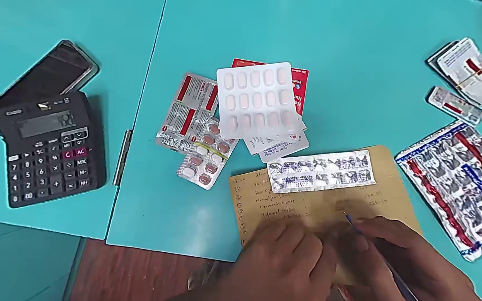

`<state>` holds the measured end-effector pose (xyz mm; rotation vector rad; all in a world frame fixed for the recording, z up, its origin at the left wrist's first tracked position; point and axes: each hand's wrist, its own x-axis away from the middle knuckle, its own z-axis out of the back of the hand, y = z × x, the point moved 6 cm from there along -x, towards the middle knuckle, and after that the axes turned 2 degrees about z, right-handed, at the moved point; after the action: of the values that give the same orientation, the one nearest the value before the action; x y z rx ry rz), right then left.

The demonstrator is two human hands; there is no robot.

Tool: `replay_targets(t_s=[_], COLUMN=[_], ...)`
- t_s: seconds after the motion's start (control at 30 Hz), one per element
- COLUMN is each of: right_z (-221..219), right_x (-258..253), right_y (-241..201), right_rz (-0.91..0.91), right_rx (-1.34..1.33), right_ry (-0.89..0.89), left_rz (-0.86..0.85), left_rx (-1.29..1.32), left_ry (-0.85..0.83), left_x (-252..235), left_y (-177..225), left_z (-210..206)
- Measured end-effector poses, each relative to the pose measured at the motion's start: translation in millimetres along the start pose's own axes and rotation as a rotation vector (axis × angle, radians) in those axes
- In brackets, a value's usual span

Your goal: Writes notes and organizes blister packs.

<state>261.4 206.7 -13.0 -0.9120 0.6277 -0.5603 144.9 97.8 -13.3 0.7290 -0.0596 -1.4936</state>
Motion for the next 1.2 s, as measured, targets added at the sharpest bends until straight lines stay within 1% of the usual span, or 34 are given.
replay_targets(t_s=[1.2], right_z=[3.3], right_x=[2.8], right_y=[-5.3], right_rz=[0.011], right_rx=[0.041], right_ry=[0.004], left_rz=[0.000], left_rx=[-0.027], left_ry=[0.011], left_x=[0.5], left_y=[0.1], left_z=[0.0])
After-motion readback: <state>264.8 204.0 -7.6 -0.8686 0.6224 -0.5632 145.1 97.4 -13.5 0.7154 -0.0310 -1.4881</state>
